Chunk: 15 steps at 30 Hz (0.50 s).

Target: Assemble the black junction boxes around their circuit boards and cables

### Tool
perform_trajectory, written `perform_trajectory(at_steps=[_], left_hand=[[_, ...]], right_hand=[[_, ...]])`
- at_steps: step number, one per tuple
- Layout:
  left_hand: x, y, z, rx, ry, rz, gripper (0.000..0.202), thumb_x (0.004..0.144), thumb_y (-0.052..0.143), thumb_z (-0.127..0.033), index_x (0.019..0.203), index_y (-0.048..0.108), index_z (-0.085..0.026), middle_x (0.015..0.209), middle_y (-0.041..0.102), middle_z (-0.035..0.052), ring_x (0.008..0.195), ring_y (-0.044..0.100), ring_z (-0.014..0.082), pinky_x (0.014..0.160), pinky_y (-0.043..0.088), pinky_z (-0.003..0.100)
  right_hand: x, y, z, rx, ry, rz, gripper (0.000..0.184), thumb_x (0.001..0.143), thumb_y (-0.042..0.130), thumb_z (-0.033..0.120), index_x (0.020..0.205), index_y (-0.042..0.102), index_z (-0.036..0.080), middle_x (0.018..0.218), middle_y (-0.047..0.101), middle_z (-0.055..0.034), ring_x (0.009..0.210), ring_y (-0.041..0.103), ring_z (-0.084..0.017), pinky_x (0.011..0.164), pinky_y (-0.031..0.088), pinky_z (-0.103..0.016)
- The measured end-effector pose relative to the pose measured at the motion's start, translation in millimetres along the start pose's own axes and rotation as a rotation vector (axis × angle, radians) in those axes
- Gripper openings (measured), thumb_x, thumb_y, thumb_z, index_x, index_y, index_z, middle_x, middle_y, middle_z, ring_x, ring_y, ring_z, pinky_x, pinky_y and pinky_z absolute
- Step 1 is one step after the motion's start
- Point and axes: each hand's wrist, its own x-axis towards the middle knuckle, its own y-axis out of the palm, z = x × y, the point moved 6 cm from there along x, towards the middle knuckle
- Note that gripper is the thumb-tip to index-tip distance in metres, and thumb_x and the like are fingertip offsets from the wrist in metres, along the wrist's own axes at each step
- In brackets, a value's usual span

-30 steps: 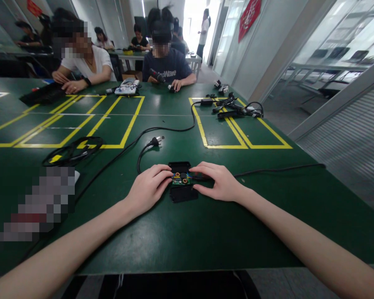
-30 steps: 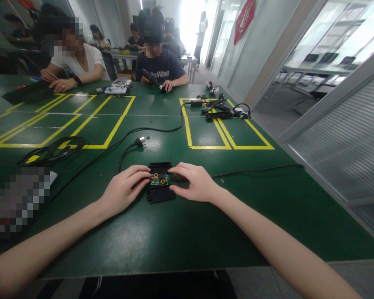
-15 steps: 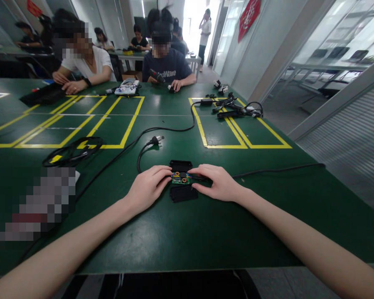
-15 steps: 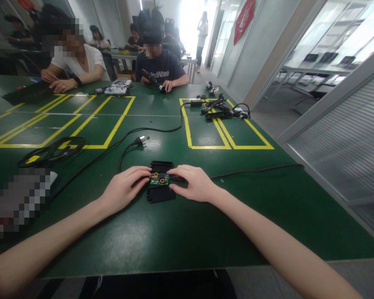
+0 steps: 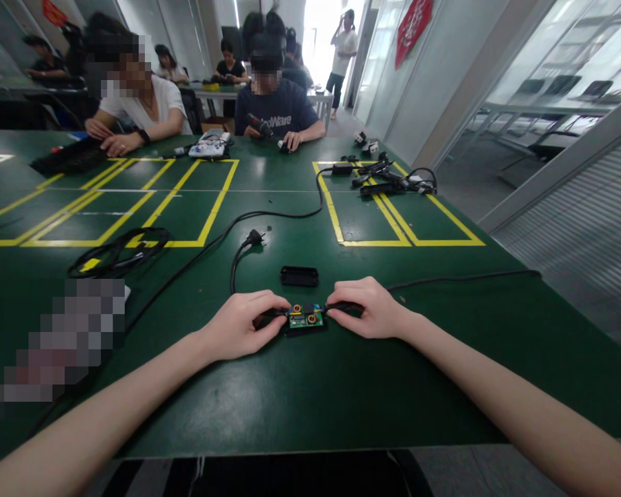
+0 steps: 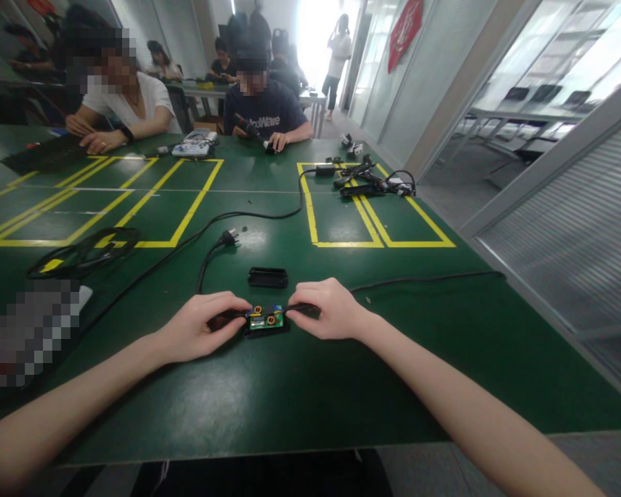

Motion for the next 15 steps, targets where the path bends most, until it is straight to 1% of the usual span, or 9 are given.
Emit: perform_trajectory(at_steps=[3,6,8,11,15], left_hand=[[-1,2.6,-1,-0.007,0.001,0.054,0.017,0.096,0.067,-0.029,0.109,0.070,-0.018,0.089,0.073,0.0020,0.061,0.061,0.0107,0.057,0.047,0.022],[-1,4.7,1,0.044,-0.005,0.077,0.027,0.090,0.077,-0.038,0.108,0.071,-0.018,0.088,0.073,0.0014,0.064,0.064,0.0124,0.060,0.048,0.023],[-1,5.6,3,0.086,-0.014,0.068,0.025,0.090,0.077,-0.038,0.106,0.071,-0.019,0.089,0.073,0.0009,0.066,0.065,0.0130,0.061,0.049,0.023],[-1,5.2,6,0.136,-0.037,0.028,0.017,0.093,0.074,-0.033,0.103,0.071,-0.020,0.088,0.073,0.0005,0.069,0.067,0.0138,0.062,0.049,0.024],[0,2.7,8,0.183,-0.038,-0.022,0.014,0.094,0.072,-0.031,0.103,0.071,-0.020,0.094,0.074,0.0030,0.082,0.071,0.0176,0.068,0.054,0.026]], right_hand=[[0,3,1,0.017,-0.012,0.018,0.016,0.101,0.060,0.025,0.090,0.068,0.017,0.074,0.068,-0.0018,0.060,0.060,-0.012,0.056,0.040,-0.024],[0,7,0,0.016,-0.001,0.040,0.018,0.102,0.060,0.026,0.089,0.069,0.017,0.074,0.069,-0.0018,0.060,0.060,-0.012,0.056,0.039,-0.024],[0,9,-2,-0.006,0.015,0.048,0.020,0.103,0.059,0.027,0.089,0.069,0.017,0.075,0.069,-0.0021,0.061,0.060,-0.012,0.056,0.039,-0.024],[0,10,-5,-0.043,0.036,0.035,0.022,0.104,0.058,0.029,0.090,0.070,0.018,0.076,0.071,-0.0029,0.063,0.063,-0.013,0.057,0.040,-0.024],[1,10,-9,-0.039,0.063,0.014,0.019,0.103,0.061,0.029,0.092,0.071,0.018,0.079,0.073,-0.0038,0.065,0.066,-0.014,0.059,0.044,-0.024]])
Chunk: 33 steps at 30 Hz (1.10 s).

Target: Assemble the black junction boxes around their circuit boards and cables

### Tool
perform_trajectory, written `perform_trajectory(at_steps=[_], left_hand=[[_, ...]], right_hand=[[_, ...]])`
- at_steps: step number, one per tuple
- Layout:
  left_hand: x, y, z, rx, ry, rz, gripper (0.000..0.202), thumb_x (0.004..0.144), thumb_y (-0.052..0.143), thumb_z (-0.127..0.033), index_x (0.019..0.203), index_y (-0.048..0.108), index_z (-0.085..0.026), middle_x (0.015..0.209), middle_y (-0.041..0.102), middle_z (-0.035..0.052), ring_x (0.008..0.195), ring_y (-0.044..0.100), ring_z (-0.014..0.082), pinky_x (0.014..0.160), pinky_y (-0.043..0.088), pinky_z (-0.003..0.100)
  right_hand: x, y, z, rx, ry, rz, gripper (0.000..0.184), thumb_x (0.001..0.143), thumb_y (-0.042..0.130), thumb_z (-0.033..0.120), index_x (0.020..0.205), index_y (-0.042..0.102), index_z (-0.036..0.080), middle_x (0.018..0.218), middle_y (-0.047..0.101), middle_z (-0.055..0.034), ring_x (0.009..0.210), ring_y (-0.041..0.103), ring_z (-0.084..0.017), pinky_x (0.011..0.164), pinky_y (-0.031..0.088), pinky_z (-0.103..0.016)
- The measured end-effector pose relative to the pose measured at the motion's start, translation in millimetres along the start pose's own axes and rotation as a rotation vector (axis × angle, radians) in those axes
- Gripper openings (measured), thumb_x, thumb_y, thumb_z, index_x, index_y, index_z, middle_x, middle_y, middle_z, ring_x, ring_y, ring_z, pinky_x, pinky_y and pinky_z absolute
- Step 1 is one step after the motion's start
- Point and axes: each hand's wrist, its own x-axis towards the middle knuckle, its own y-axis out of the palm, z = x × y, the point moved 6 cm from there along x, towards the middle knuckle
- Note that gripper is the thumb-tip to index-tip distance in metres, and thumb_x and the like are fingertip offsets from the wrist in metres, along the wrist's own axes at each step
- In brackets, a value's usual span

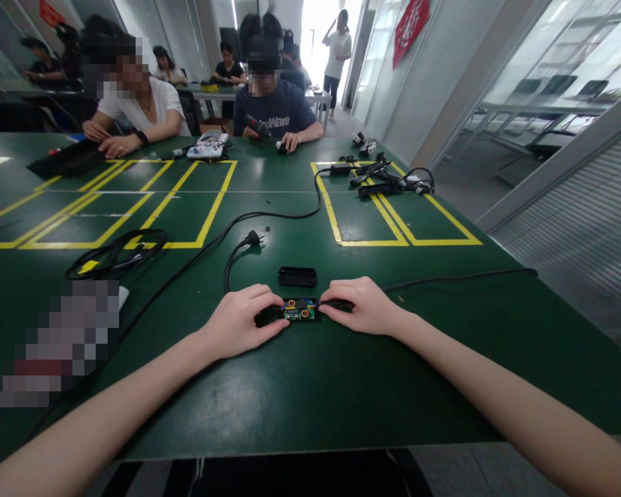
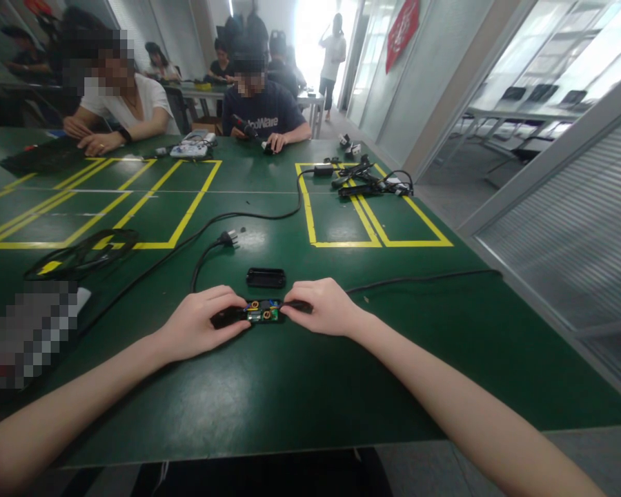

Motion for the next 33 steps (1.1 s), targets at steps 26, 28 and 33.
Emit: perform_trajectory(at_steps=[26,28,33], left_hand=[[2.0,-7.2,1.9,-0.100,-0.023,-0.026,0.013,0.095,0.057,-0.017,0.096,0.070,-0.019,0.089,0.072,0.0043,0.082,0.068,0.0185,0.071,0.055,0.029],[1.9,-7.1,1.7,-0.103,-0.023,-0.021,0.013,0.094,0.057,-0.017,0.097,0.070,-0.019,0.089,0.071,0.0042,0.081,0.068,0.0181,0.071,0.055,0.028],[2.8,-6.4,1.7,-0.095,-0.018,-0.012,0.010,0.094,0.059,-0.017,0.096,0.069,-0.019,0.088,0.071,0.0045,0.081,0.068,0.0180,0.070,0.055,0.028]], right_hand=[[2.4,-4.6,2.5,0.002,-0.056,0.024,0.014,0.099,0.058,0.019,0.102,0.072,0.018,0.091,0.075,-0.0071,0.079,0.070,-0.018,0.069,0.054,-0.028],[1.9,-4.6,3.1,-0.024,-0.069,0.033,0.015,0.100,0.058,0.019,0.102,0.073,0.018,0.090,0.075,-0.0073,0.079,0.070,-0.018,0.068,0.053,-0.028],[0.6,-2.2,4.1,-0.091,-0.089,0.077,0.013,0.100,0.059,0.021,0.100,0.072,0.018,0.090,0.074,-0.0072,0.080,0.069,-0.019,0.068,0.051,-0.028]])
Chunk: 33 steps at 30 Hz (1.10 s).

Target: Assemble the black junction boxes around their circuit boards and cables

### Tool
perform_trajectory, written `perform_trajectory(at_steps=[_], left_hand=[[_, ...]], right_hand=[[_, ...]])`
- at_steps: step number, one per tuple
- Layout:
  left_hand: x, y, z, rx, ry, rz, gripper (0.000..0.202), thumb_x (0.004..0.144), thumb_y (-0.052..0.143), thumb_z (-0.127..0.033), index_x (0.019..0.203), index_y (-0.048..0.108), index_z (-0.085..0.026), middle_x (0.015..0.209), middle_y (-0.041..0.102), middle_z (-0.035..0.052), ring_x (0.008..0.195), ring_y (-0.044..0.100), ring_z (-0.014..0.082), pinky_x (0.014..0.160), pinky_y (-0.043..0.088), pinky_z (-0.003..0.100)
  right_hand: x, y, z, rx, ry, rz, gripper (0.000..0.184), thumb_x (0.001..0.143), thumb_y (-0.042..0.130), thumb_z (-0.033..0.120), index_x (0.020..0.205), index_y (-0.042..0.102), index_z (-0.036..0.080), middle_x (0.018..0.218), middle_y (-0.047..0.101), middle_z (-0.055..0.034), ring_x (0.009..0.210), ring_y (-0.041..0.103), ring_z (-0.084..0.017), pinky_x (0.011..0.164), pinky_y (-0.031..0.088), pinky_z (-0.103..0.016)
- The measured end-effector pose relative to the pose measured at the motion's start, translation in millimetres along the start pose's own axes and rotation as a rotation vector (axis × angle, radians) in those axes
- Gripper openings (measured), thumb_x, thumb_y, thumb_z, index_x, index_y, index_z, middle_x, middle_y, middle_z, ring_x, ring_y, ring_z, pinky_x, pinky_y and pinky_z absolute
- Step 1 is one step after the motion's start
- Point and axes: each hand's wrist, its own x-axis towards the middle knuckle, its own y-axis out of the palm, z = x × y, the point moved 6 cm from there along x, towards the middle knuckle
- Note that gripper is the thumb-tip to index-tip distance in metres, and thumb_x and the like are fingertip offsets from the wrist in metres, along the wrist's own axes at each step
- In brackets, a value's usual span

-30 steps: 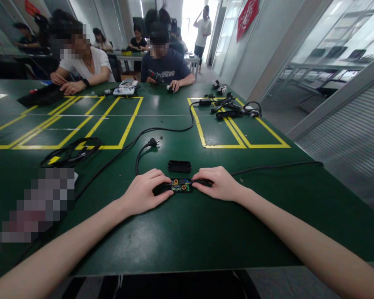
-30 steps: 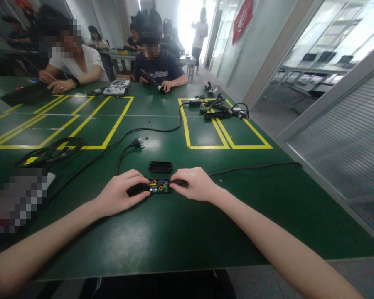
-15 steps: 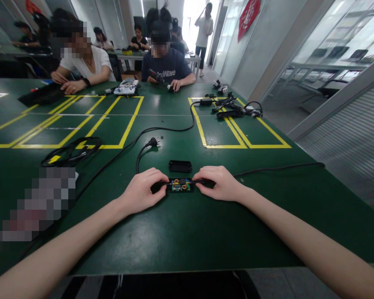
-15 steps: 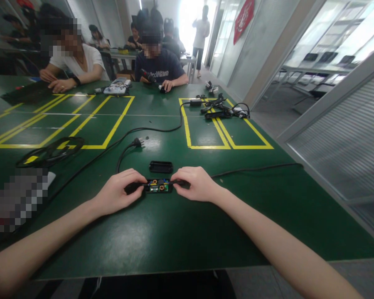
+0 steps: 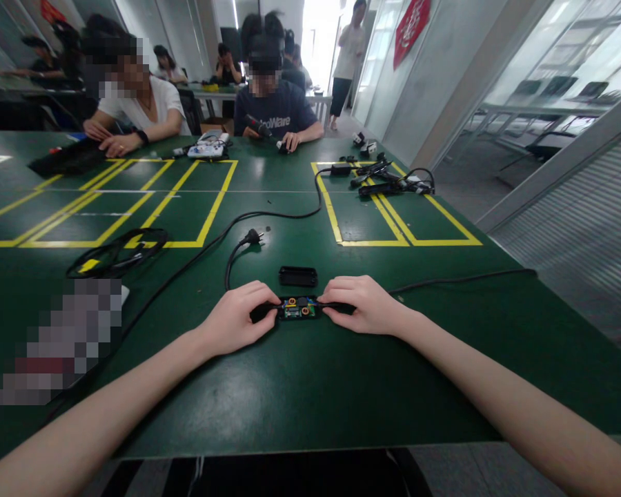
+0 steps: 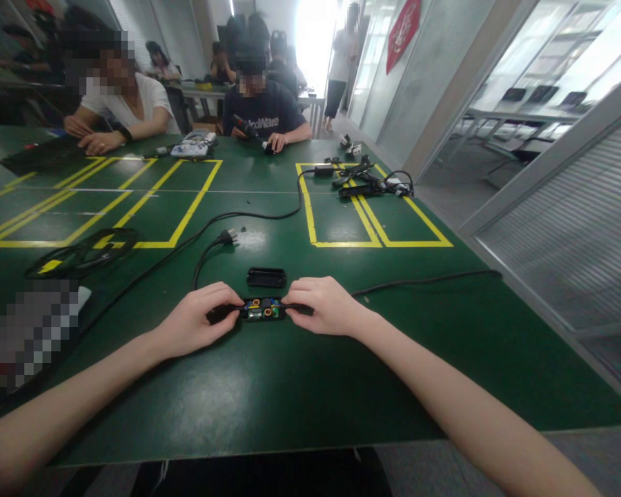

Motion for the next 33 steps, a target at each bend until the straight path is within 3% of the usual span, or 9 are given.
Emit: perform_trajectory(at_steps=[10,27,30,33], left_hand=[[2,0.6,2,0.028,0.014,0.060,0.011,0.096,0.057,-0.019,0.089,0.065,-0.019,0.087,0.067,0.0042,0.080,0.065,0.0177,0.069,0.052,0.026],[3,1.9,-3,0.113,0.083,0.101,0.015,0.098,0.053,-0.018,0.091,0.066,-0.019,0.094,0.069,0.0066,0.086,0.066,0.0200,0.075,0.053,0.030],[4,3.3,-3,0.135,0.057,0.068,0.009,0.091,0.057,-0.017,0.091,0.066,-0.019,0.091,0.070,0.0063,0.084,0.065,0.0211,0.074,0.054,0.032],[5,2.6,-4,0.156,0.037,0.020,0.011,0.087,0.059,-0.018,0.093,0.068,-0.019,0.090,0.070,0.0060,0.084,0.065,0.0219,0.077,0.055,0.035]], right_hand=[[0,1,2,-0.061,-0.022,0.043,0.019,0.105,0.061,0.034,0.097,0.070,0.018,0.092,0.073,-0.0072,0.082,0.067,-0.019,0.067,0.048,-0.028],[3,-1,13,-0.248,-0.144,0.077,0.023,0.105,0.056,0.029,0.100,0.074,0.015,0.087,0.072,-0.0085,0.075,0.065,-0.021,0.066,0.050,-0.033],[4,-5,5,-0.199,-0.056,-0.027,0.024,0.103,0.056,0.030,0.105,0.076,0.016,0.091,0.074,-0.0100,0.079,0.067,-0.022,0.070,0.055,-0.035],[4,-3,-11,-0.189,0.103,-0.092,0.033,0.103,0.058,0.031,0.131,0.072,0.019,0.122,0.074,-0.0156,0.105,0.069,-0.029,0.089,0.059,-0.047]])
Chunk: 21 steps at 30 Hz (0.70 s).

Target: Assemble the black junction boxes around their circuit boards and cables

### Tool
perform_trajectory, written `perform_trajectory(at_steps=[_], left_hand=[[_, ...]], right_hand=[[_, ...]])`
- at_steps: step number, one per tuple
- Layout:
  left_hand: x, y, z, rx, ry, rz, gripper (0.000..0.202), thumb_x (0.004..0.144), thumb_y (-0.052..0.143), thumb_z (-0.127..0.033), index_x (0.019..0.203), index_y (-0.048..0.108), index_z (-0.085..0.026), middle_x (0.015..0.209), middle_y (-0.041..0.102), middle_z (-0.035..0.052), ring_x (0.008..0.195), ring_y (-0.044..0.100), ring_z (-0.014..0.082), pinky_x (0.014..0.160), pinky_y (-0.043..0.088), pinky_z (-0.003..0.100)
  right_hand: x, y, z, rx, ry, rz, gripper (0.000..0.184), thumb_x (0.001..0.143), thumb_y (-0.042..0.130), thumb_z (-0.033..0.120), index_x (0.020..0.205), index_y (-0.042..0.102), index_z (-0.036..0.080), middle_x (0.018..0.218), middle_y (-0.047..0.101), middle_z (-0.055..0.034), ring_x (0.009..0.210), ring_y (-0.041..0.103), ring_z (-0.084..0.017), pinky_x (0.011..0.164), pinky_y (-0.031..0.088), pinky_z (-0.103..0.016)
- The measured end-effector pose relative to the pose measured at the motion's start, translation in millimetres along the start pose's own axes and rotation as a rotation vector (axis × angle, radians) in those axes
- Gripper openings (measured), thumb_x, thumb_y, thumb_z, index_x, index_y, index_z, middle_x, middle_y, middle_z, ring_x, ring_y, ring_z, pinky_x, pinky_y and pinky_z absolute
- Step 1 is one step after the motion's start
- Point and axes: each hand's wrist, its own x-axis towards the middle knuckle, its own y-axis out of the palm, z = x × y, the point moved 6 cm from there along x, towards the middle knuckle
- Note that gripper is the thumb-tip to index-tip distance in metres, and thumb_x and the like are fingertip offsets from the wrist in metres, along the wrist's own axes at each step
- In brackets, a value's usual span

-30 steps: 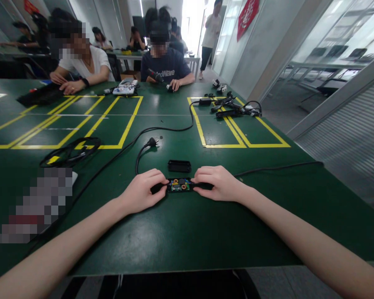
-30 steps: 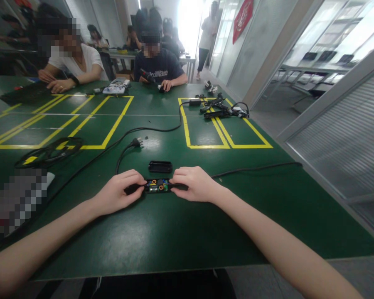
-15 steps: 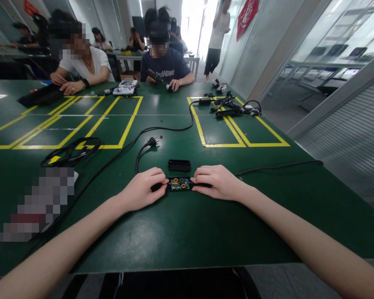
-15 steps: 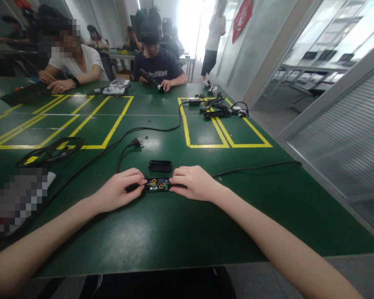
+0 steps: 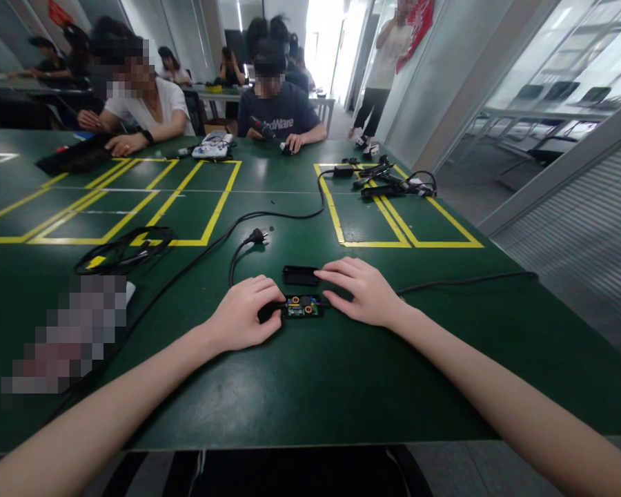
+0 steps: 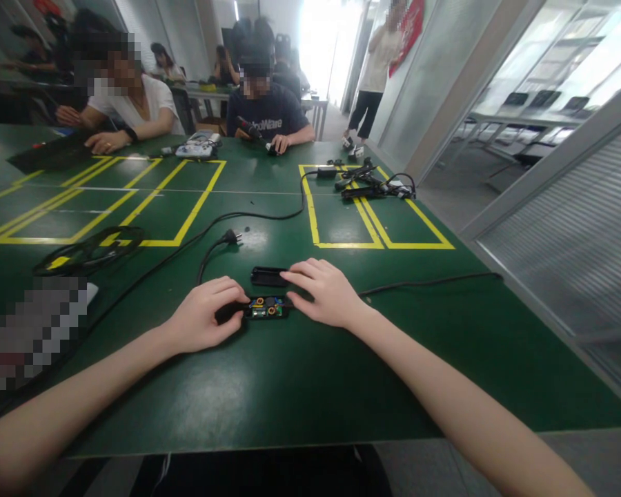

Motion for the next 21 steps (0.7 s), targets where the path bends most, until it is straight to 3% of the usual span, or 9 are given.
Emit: perform_trajectory(at_steps=[2,4,10,16,21], left_hand=[[0,-1.1,0,0.006,-0.015,-0.017,0.013,0.088,0.060,-0.021,0.098,0.069,-0.019,0.095,0.071,0.0067,0.087,0.065,0.0229,0.081,0.056,0.037],[0,-1.7,2,0.009,-0.034,-0.024,0.020,0.089,0.064,-0.027,0.107,0.069,-0.019,0.106,0.071,0.0089,0.096,0.066,0.0254,0.086,0.057,0.040],[-4,5.5,12,0.026,-0.063,0.025,0.064,0.082,0.083,-0.045,0.138,0.063,-0.023,0.144,0.062,0.0163,0.129,0.060,0.0375,0.107,0.051,0.056],[-3,9.9,11,-0.006,-0.021,0.035,0.052,0.085,0.082,-0.037,0.132,0.068,-0.022,0.130,0.073,0.0136,0.124,0.065,0.0337,0.106,0.052,0.052],[-3,6.8,9,0.000,-0.004,-0.006,0.043,0.084,0.083,-0.035,0.124,0.071,-0.021,0.128,0.073,0.0134,0.118,0.068,0.0325,0.101,0.055,0.050]], right_hand=[[0,7,-5,0.003,0.051,0.041,0.041,0.104,0.058,0.030,0.143,0.066,0.023,0.142,0.067,-0.0165,0.124,0.063,-0.033,0.102,0.055,-0.057],[-1,13,-7,0.029,0.056,0.092,0.039,0.105,0.056,0.027,0.142,0.067,0.026,0.148,0.063,-0.0148,0.133,0.060,-0.033,0.108,0.051,-0.060],[-3,13,-8,0.202,0.102,0.072,0.022,0.103,0.060,0.021,0.111,0.080,0.023,0.130,0.073,-0.0130,0.117,0.069,-0.029,0.100,0.058,-0.051],[-3,12,-11,0.538,0.259,-0.059,0.009,0.095,0.069,0.018,0.097,0.077,0.021,0.122,0.069,-0.0100,0.097,0.073,-0.021,0.091,0.064,-0.041],[-4,17,-10,0.732,0.358,-0.087,0.021,0.092,0.071,0.019,0.112,0.076,0.022,0.123,0.064,-0.0085,0.092,0.073,-0.017,0.088,0.067,-0.036]])
